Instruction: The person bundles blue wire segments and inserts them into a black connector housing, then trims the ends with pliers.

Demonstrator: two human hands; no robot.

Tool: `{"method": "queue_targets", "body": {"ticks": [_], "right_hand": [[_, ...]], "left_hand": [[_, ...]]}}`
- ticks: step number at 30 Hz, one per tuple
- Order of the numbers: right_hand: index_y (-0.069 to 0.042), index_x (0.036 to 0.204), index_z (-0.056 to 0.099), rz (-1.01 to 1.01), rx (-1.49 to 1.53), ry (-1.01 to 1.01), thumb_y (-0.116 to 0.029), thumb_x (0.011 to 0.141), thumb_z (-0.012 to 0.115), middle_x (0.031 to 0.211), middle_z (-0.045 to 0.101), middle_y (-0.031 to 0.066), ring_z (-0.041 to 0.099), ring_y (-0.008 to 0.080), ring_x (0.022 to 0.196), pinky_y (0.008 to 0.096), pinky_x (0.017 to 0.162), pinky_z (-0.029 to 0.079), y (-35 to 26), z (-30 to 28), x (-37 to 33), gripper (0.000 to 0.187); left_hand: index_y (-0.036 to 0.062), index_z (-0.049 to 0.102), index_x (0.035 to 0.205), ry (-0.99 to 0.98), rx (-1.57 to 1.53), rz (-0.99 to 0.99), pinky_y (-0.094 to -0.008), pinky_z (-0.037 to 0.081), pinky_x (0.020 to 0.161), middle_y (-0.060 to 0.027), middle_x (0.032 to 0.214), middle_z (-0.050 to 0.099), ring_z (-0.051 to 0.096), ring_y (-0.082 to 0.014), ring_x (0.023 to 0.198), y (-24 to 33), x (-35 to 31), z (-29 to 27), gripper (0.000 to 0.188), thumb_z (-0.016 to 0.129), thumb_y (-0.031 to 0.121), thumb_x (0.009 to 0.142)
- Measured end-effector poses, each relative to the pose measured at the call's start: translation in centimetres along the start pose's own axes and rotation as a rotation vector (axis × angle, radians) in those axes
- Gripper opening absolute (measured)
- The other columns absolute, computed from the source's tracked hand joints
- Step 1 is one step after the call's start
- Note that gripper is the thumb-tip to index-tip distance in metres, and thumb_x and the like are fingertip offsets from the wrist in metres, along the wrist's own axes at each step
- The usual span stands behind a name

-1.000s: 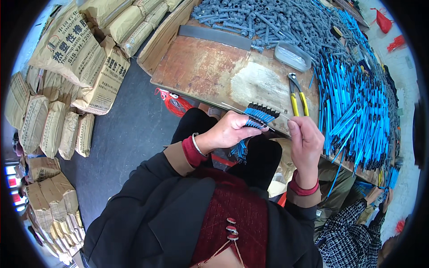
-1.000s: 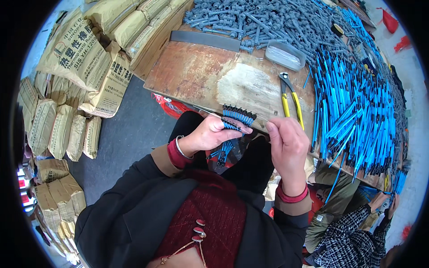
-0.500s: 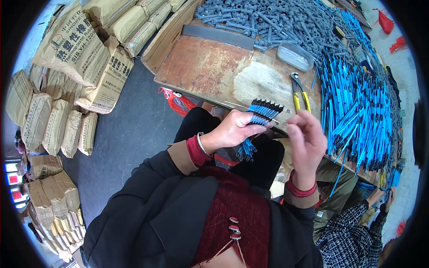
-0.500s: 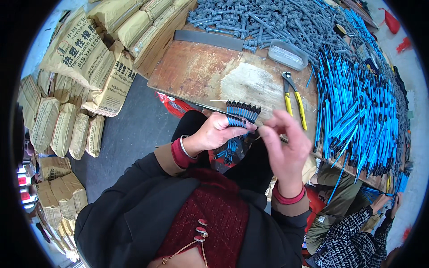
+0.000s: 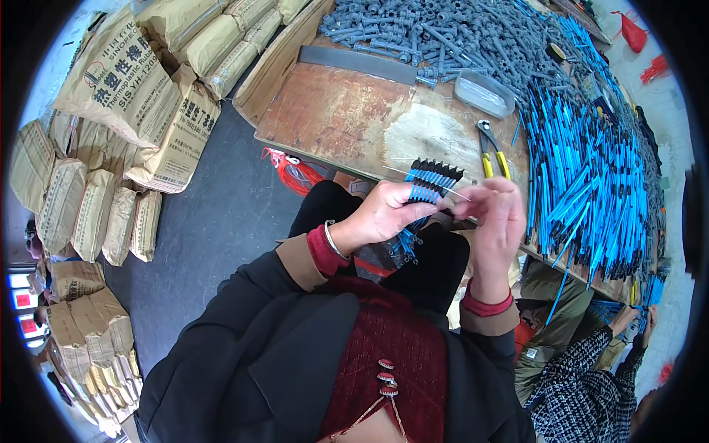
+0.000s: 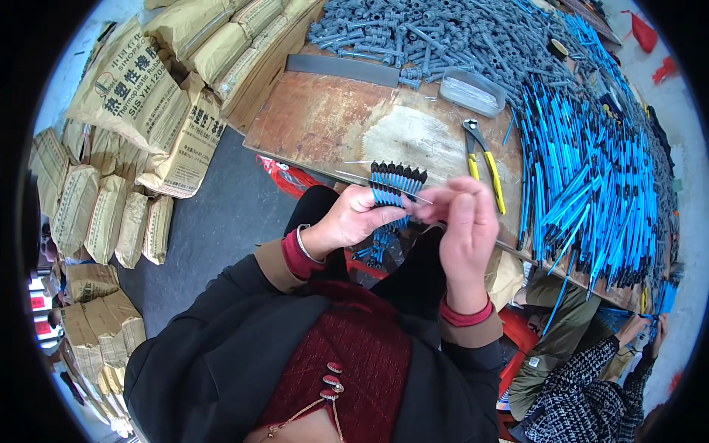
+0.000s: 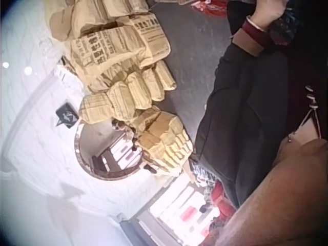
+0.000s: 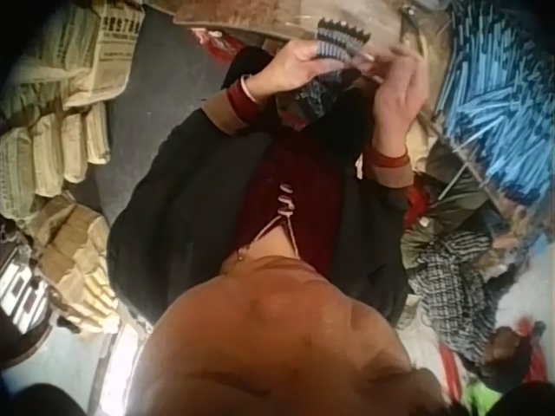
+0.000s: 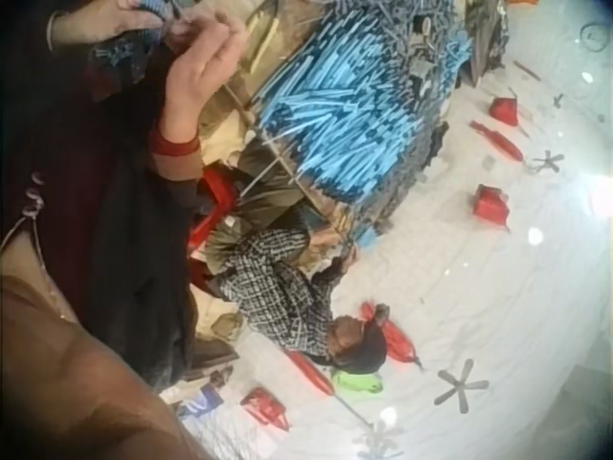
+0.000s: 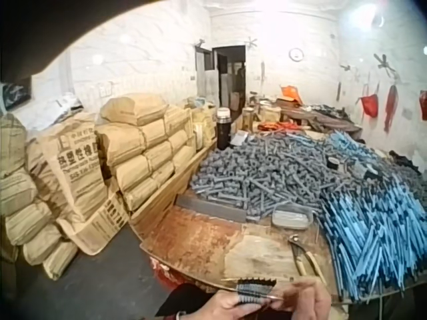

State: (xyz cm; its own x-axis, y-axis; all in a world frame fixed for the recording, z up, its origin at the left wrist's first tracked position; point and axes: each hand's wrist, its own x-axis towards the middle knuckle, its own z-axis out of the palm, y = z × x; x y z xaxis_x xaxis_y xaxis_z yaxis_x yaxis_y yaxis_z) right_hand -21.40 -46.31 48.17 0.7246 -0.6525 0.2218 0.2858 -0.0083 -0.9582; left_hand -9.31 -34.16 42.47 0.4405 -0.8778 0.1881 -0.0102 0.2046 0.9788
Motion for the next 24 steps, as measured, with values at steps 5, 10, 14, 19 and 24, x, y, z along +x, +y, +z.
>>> {"method": "queue_targets", "body": {"ticks": [5, 10, 14, 19, 24], "right_hand": [[0.000, 0.102, 0.051, -0.065, -0.269, 0.053, -0.008, 0.093, 0.053, 0.089, 0.064, 0.0080, 0.059, 0.0111, 0.074, 0.0217, 0.066, 0.048, 0.0, 0.8, 0.9, 0.012], [-0.001, 0.106, 0.051, -0.085, -0.464, -0.072, -0.009, 0.092, 0.055, 0.091, 0.063, 0.0076, 0.059, 0.0105, 0.077, 0.0217, 0.066, 0.047, 1.2, -0.1, 1.6, 0.017], [0.000, 0.108, 0.050, -0.032, -0.279, -0.069, -0.011, 0.092, 0.056, 0.095, 0.063, 0.0089, 0.059, 0.0107, 0.078, 0.0218, 0.067, 0.047, 0.9, 0.0, 2.3, 0.020], [0.001, 0.112, 0.049, -0.147, -0.201, 0.168, -0.014, 0.094, 0.052, 0.096, 0.063, 0.0099, 0.059, 0.0119, 0.080, 0.0233, 0.069, 0.048, -1.7, -1.6, 2.7, 0.023], [0.002, 0.111, 0.050, -0.277, -0.208, 0.234, -0.012, 0.094, 0.052, 0.095, 0.063, 0.0095, 0.059, 0.0120, 0.081, 0.0236, 0.070, 0.048, -3.0, -2.6, 2.2, 0.022]], "left_hand": [[0.0034, 0.066, 0.101, -0.001, 0.024, -0.019, -0.0241, 0.049, 0.073, -0.0035, 0.088, 0.069, 0.061, -0.0068, 0.080, 0.5, 0.1, 0.1, 0.016, 0.062, 0.006, 0.086], [0.0028, 0.066, 0.100, 0.005, 0.008, -0.039, -0.0243, 0.049, 0.073, -0.0032, 0.088, 0.069, 0.061, -0.0071, 0.080, 0.9, -0.1, 0.0, 0.015, 0.062, 0.006, 0.086], [0.0022, 0.066, 0.099, 0.009, -0.042, -0.025, -0.0243, 0.049, 0.073, -0.0025, 0.091, 0.068, 0.061, -0.0073, 0.081, 1.5, 0.4, -0.5, 0.015, 0.063, 0.006, 0.085], [-0.0001, 0.062, 0.099, 0.016, -0.273, -0.157, -0.0283, 0.051, 0.077, -0.0091, 0.093, 0.068, 0.063, -0.0140, 0.087, 5.5, 3.5, -2.1, 0.013, 0.061, 0.005, 0.086], [-0.0024, 0.058, 0.098, -0.020, -0.276, -0.019, -0.0334, 0.053, 0.079, -0.0159, 0.092, 0.066, 0.065, -0.0219, 0.088, 9.3, 7.2, -3.4, 0.012, 0.055, 0.002, 0.087]]}}
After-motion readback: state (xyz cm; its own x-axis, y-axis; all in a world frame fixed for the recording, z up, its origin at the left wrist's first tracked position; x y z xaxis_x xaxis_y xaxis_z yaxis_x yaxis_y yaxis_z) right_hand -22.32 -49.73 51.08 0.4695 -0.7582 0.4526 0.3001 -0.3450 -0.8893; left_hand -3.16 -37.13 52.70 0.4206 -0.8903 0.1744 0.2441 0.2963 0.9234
